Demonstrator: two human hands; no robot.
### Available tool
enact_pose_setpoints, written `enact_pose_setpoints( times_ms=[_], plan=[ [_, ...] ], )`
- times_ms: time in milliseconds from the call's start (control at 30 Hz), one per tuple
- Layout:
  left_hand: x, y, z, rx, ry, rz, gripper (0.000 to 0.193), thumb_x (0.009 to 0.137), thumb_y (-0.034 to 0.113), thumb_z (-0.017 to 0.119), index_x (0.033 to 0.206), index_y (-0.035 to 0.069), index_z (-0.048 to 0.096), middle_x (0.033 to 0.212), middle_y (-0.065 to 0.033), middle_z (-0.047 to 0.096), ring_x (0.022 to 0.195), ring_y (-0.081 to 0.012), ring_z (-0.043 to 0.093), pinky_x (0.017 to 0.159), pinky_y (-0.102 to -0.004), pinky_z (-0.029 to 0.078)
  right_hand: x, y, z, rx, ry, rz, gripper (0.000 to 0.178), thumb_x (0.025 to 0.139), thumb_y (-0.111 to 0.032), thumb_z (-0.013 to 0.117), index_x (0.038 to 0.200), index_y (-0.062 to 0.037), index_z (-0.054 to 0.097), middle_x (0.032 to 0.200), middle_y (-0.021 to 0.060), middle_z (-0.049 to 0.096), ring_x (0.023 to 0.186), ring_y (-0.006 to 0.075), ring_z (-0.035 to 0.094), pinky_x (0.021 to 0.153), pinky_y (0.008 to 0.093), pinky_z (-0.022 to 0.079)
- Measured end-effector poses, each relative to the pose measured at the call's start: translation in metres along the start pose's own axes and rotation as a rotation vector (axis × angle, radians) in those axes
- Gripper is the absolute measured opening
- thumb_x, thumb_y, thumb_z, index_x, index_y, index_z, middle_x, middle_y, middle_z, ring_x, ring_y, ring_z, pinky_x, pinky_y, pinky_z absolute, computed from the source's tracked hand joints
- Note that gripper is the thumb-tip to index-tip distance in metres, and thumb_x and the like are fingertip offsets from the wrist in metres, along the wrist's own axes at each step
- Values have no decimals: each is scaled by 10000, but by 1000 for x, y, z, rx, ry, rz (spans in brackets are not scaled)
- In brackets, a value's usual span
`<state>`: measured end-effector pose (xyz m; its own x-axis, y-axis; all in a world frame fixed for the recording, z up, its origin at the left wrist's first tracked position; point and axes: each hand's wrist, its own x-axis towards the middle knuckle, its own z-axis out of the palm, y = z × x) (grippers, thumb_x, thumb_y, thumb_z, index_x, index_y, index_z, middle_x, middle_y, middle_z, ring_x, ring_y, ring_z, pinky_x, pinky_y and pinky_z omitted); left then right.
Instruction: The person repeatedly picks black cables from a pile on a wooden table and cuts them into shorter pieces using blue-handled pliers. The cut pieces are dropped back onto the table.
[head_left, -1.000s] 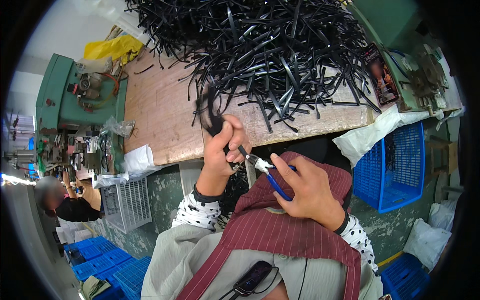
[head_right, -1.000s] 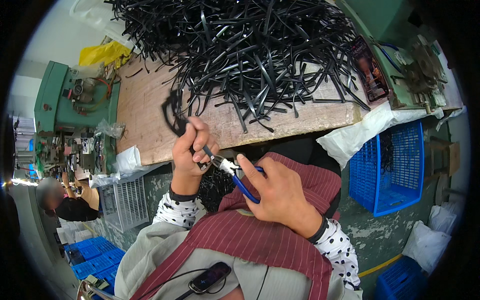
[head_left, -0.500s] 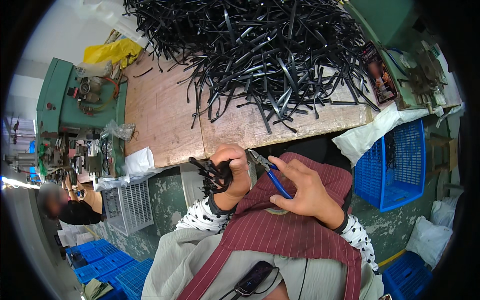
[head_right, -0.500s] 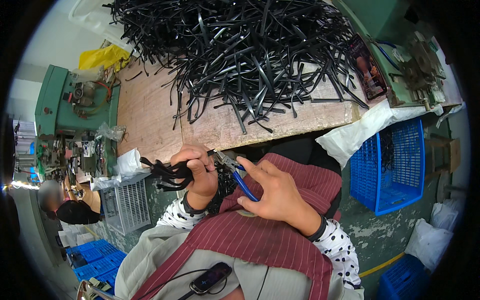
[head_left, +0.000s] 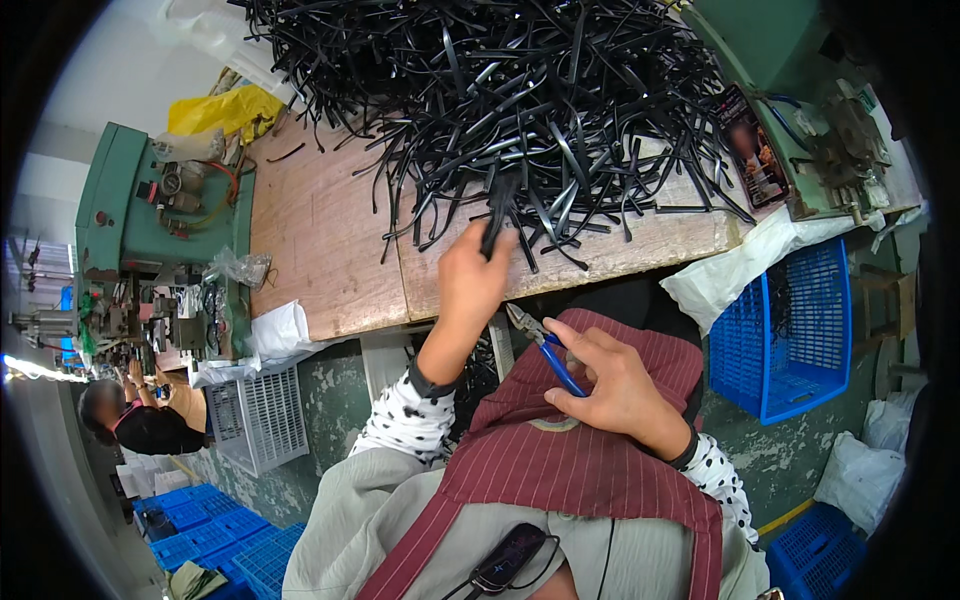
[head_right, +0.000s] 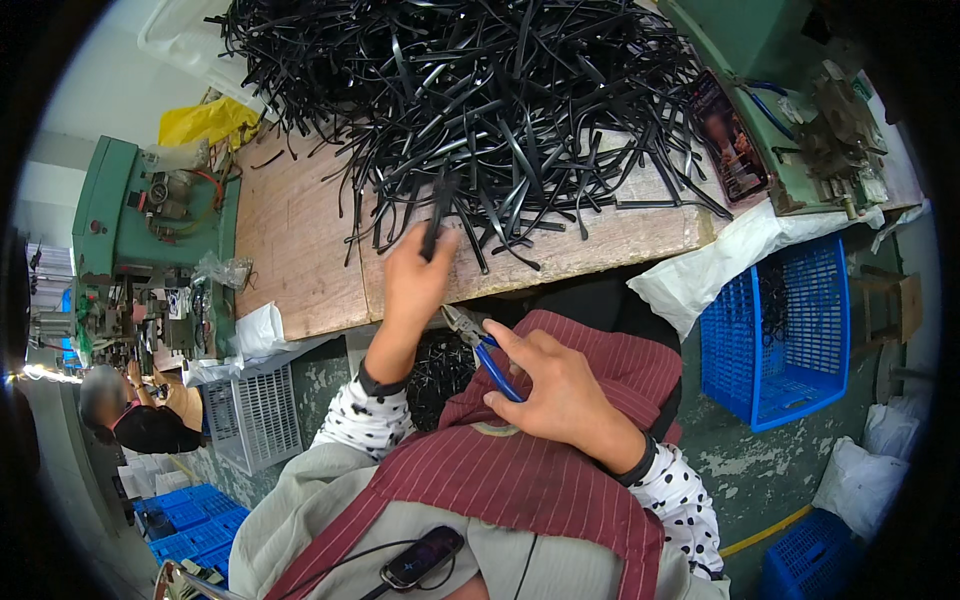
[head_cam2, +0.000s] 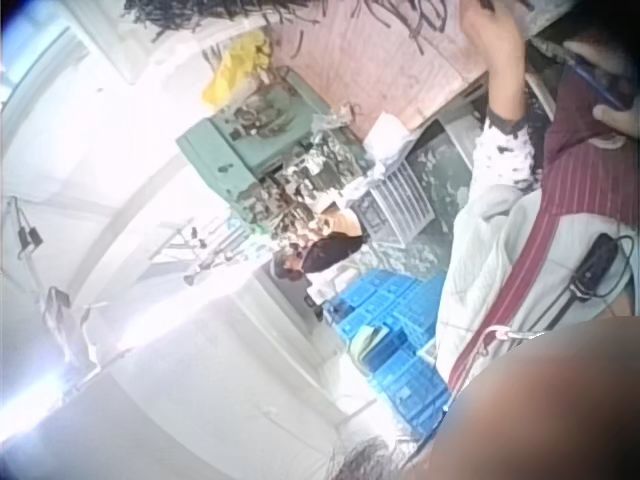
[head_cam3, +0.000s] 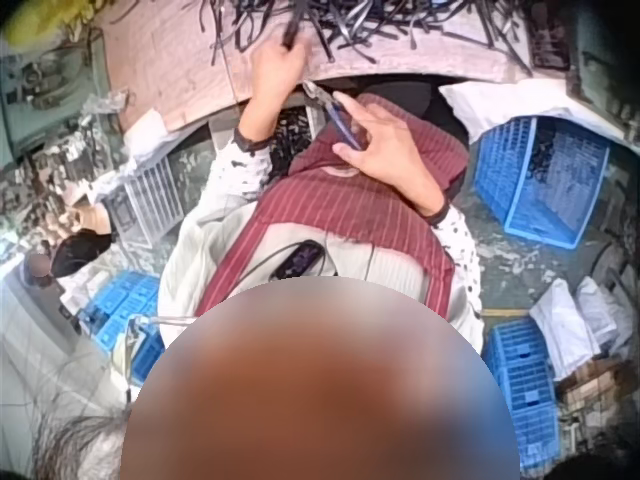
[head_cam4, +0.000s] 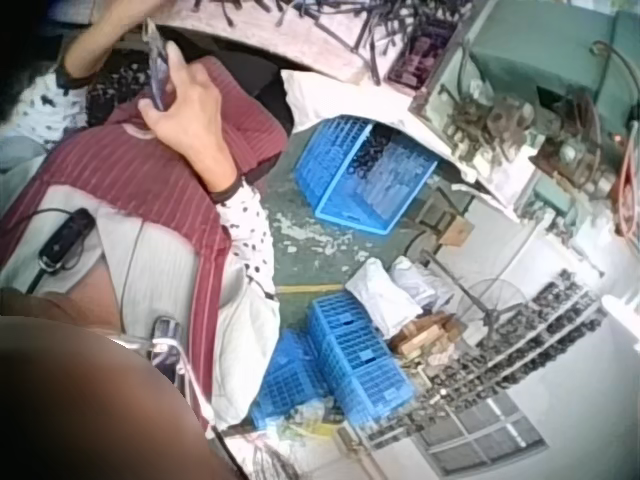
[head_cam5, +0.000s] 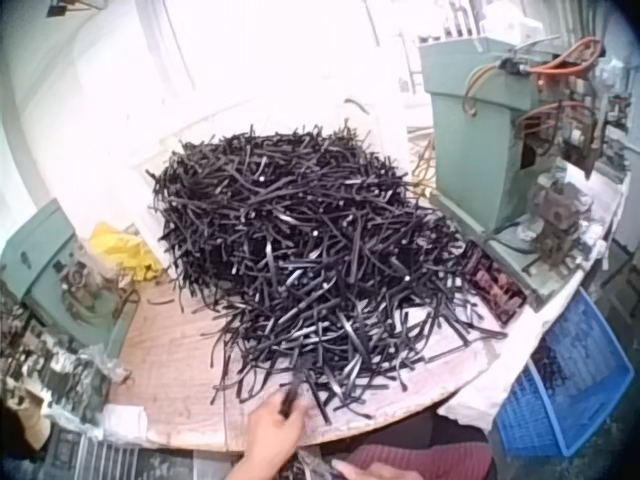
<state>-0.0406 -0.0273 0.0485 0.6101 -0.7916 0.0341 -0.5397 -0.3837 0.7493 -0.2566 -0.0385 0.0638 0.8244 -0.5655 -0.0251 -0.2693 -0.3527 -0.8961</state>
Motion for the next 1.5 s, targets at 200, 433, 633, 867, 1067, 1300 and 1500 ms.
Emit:
enact_pose_setpoints(
  times_ms=[200, 433, 633, 867, 1067, 1300, 1500],
  plan=[
    [26, -14, 19, 173, -68, -28, 313, 765, 287, 720, 812, -16, 656, 830, -245, 655, 794, -412, 639, 704, -455, 507, -2, 0, 1, -37, 24, -24, 799, 683, -221, 797, 1409, -146, 473, 847, 115, 586, 735, 262, 638, 683, 368, 546],
    [12, -35, -27, -414, -224, -222, 190, 871, 147, 621, 1006, 14, 613, 730, -53, 671, 567, -113, 576, 503, -275, 440, 0, 7, 4, -43, 46, -41, 808, 674, -244, 802, 1407, -152, 475, 883, 124, 586, 772, 276, 644, 690, 383, 546],
    [-5, -15, -45, -1123, -420, -414, 246, 970, 305, 591, 951, 60, 584, 706, 11, 536, 456, -44, 398, 425, -219, 367, 2, 4, 7, -126, 115, -99, 814, 653, -223, 800, 1398, -137, 481, 904, 116, 561, 755, 276, 616, 647, 386, 521],
    [-11, -9, -37, -1557, -574, -254, 241, 1026, 288, 465, 971, 67, 544, 668, 13, 473, 449, -45, 363, 427, -206, 335, 8, -13, -2, -325, 235, -273, 788, 614, -173, 793, 1354, -123, 526, 909, 108, 512, 770, 266, 557, 623, 358, 481],
    [-14, -8, -34, -1598, -627, -237, 233, 1027, 280, 461, 968, 67, 535, 660, 16, 466, 450, -44, 365, 423, -209, 332, 7, -14, -1, -422, 235, -271, 839, 580, -185, 808, 1363, -119, 514, 994, 127, 542, 835, 287, 568, 687, 370, 487],
    [-14, -13, -34, -1626, -688, -226, 249, 1036, 285, 434, 991, 60, 529, 661, 15, 461, 450, -51, 359, 424, -208, 323, 6, -15, -4, -402, 214, -276, 808, 598, -176, 795, 1356, -116, 520, 956, 117, 530, 791, 276, 566, 641, 364, 483],
    [-24, -8, -25, -1633, -417, -102, 258, 1044, 303, 407, 965, 87, 524, 650, 23, 436, 440, -52, 336, 437, -221, 328, 9, -10, -4, -332, 224, -310, 731, 644, -165, 771, 1337, -116, 544, 832, 85, 503, 651, 245, 560, 549, 350, 475]
  ],
)
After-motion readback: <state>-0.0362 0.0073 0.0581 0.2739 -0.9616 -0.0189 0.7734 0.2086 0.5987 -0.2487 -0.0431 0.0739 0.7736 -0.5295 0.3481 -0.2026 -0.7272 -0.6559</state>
